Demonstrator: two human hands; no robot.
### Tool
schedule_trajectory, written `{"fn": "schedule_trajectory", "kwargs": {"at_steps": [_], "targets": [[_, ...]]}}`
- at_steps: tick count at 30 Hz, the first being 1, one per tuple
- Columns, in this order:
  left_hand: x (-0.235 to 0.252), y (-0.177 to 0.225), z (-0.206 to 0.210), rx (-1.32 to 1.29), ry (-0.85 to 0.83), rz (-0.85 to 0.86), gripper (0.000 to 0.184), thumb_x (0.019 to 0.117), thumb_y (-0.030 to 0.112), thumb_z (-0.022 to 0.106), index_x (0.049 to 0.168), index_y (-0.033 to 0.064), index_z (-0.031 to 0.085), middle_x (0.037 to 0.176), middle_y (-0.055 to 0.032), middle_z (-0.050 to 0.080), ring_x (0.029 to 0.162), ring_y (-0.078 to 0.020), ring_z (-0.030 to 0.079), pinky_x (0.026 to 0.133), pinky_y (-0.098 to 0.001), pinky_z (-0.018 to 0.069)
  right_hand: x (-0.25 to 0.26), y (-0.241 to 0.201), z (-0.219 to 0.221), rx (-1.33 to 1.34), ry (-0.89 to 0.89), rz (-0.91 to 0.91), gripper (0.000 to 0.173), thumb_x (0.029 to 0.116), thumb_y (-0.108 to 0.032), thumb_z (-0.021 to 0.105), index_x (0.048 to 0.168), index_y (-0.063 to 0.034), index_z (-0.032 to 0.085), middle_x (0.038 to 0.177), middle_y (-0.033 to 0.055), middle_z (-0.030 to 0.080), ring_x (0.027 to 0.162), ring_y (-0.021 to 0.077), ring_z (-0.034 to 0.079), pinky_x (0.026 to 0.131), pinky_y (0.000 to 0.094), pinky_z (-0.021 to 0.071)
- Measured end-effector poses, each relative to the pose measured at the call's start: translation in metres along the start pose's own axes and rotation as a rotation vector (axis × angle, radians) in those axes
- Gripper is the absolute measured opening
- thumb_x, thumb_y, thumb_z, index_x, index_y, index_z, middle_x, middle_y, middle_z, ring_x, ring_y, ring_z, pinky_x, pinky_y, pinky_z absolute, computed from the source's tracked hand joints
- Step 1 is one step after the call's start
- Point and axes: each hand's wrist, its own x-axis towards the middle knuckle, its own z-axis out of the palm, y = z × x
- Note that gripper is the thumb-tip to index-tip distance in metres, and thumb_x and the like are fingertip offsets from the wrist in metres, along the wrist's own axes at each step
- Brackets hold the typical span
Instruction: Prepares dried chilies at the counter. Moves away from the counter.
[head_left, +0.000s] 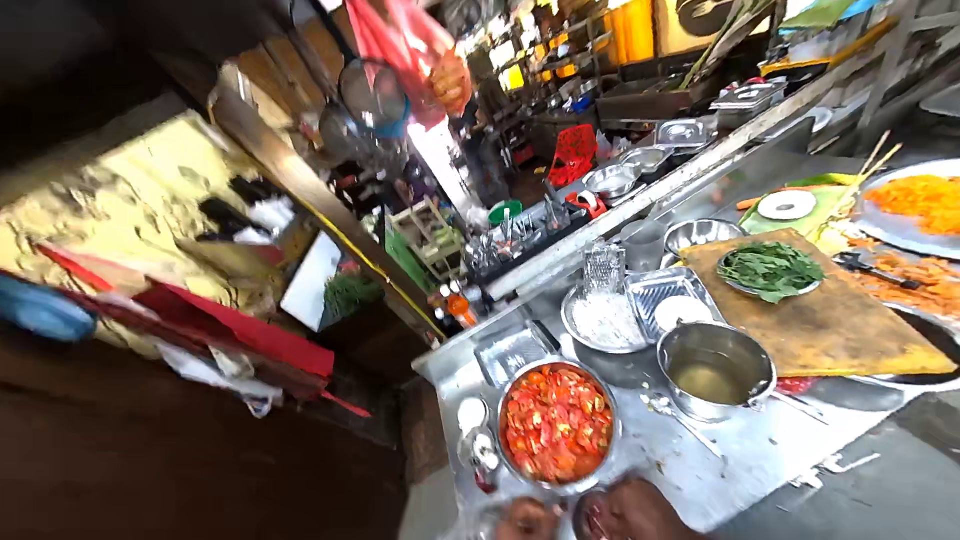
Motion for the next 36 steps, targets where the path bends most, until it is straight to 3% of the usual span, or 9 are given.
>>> {"fn": "schedule_trajectory", "kwargs": {"at_steps": [4, 8, 14, 17, 20, 25, 28, 33, 36], "targets": [[0.001, -0.008, -0.057, 0.211, -0.066, -0.254, 0.043, 0.0898, 0.054, 0.074, 0.096, 0.0107, 0.075, 0.099, -0.0059, 0.074, 0.096, -0.0214, 0.071, 0.092, -0.0494, 0.0588, -0.001, -0.008, -0.019, 0.059, -0.086, 0.128, 0.036, 0.0988, -0.043, 0.063, 0.108, -0.0111, 0.075, 0.108, 0.0137, 0.074, 0.105, 0.0345, 0.069, 0.094, 0.0610, 0.0534], [-0.017, -0.028, -0.083, 0.328, -0.090, -0.380, 0.035, 0.1002, 0.042, 0.066, 0.101, 0.0079, 0.075, 0.095, -0.0132, 0.074, 0.092, -0.0306, 0.072, 0.088, -0.0607, 0.0570, -0.004, -0.003, -0.008, 0.173, 0.004, 0.021, 0.019, 0.1003, -0.031, 0.066, 0.104, -0.0169, 0.078, 0.103, 0.0039, 0.075, 0.097, 0.0224, 0.071, 0.089, 0.0535, 0.0587], [-0.045, -0.065, -0.067, 0.357, -0.068, -0.564, 0.015, 0.0921, 0.015, 0.074, 0.105, 0.0080, 0.076, 0.104, -0.0197, 0.073, 0.100, -0.0416, 0.070, 0.088, -0.0673, 0.0543, 0.003, 0.002, 0.004, 0.209, 0.024, -0.071, 0.019, 0.1019, -0.029, 0.064, 0.104, -0.0158, 0.077, 0.101, 0.0029, 0.074, 0.092, 0.0174, 0.072, 0.086, 0.0469, 0.0604], [-0.043, -0.096, -0.049, 0.348, -0.096, -0.492, 0.041, 0.0832, 0.021, 0.085, 0.121, 0.0094, 0.073, 0.116, -0.0171, 0.073, 0.112, -0.0378, 0.068, 0.100, -0.0642, 0.0524, 0.006, -0.006, 0.003, 0.202, -0.008, -0.123, 0.019, 0.1016, -0.029, 0.064, 0.106, -0.0165, 0.078, 0.100, 0.0013, 0.075, 0.091, 0.0146, 0.072, 0.087, 0.0442, 0.0605], [-0.041, -0.109, -0.033, 0.400, -0.044, -0.442, 0.050, 0.0752, 0.033, 0.091, 0.117, 0.0116, 0.073, 0.120, -0.0163, 0.068, 0.110, -0.0364, 0.066, 0.095, -0.0643, 0.0548, 0.009, -0.013, 0.006, 0.199, -0.024, -0.151, 0.018, 0.1013, -0.030, 0.065, 0.106, -0.0177, 0.078, 0.100, -0.0007, 0.075, 0.091, 0.0117, 0.071, 0.088, 0.0413, 0.0609], [-0.039, -0.113, -0.033, 0.367, -0.022, -0.452, 0.018, 0.0880, 0.026, 0.079, 0.105, 0.0197, 0.079, 0.100, -0.0072, 0.075, 0.096, -0.0289, 0.072, 0.089, -0.0612, 0.0576, 0.013, -0.026, 0.005, 0.211, -0.042, -0.210, 0.015, 0.1010, -0.026, 0.065, 0.103, -0.0161, 0.077, 0.100, -0.0019, 0.075, 0.090, 0.0083, 0.071, 0.087, 0.0366, 0.0615], [-0.040, -0.110, -0.047, 0.276, 0.037, -0.453, 0.019, 0.0885, 0.031, 0.082, 0.101, 0.0173, 0.079, 0.091, -0.0050, 0.077, 0.088, -0.0239, 0.074, 0.087, -0.0570, 0.0593, 0.013, -0.029, 0.004, 0.232, -0.047, -0.226, 0.015, 0.1007, -0.026, 0.066, 0.103, -0.0158, 0.077, 0.100, -0.0022, 0.075, 0.088, 0.0075, 0.071, 0.086, 0.0353, 0.0619], [-0.045, -0.106, -0.077, 0.127, 0.208, -0.391, 0.017, 0.0852, 0.028, 0.086, 0.096, 0.0157, 0.081, 0.104, -0.0041, 0.073, 0.099, -0.0191, 0.069, 0.093, -0.0493, 0.0572, 0.010, -0.030, 0.004, 0.255, -0.045, -0.210, 0.014, 0.1003, -0.026, 0.067, 0.103, -0.0164, 0.077, 0.099, -0.0025, 0.075, 0.087, 0.0067, 0.071, 0.084, 0.0337, 0.0623], [-0.046, -0.108, -0.086, -0.067, 0.217, -0.452, 0.019, 0.0907, 0.027, 0.082, 0.102, 0.0119, 0.079, 0.091, -0.0034, 0.077, 0.082, -0.0157, 0.073, 0.081, -0.0435, 0.0619, 0.010, -0.031, 0.004, 0.258, -0.064, -0.185, 0.015, 0.1007, -0.027, 0.067, 0.103, -0.0172, 0.077, 0.098, -0.0026, 0.075, 0.086, 0.0070, 0.071, 0.083, 0.0347, 0.0622]]}}
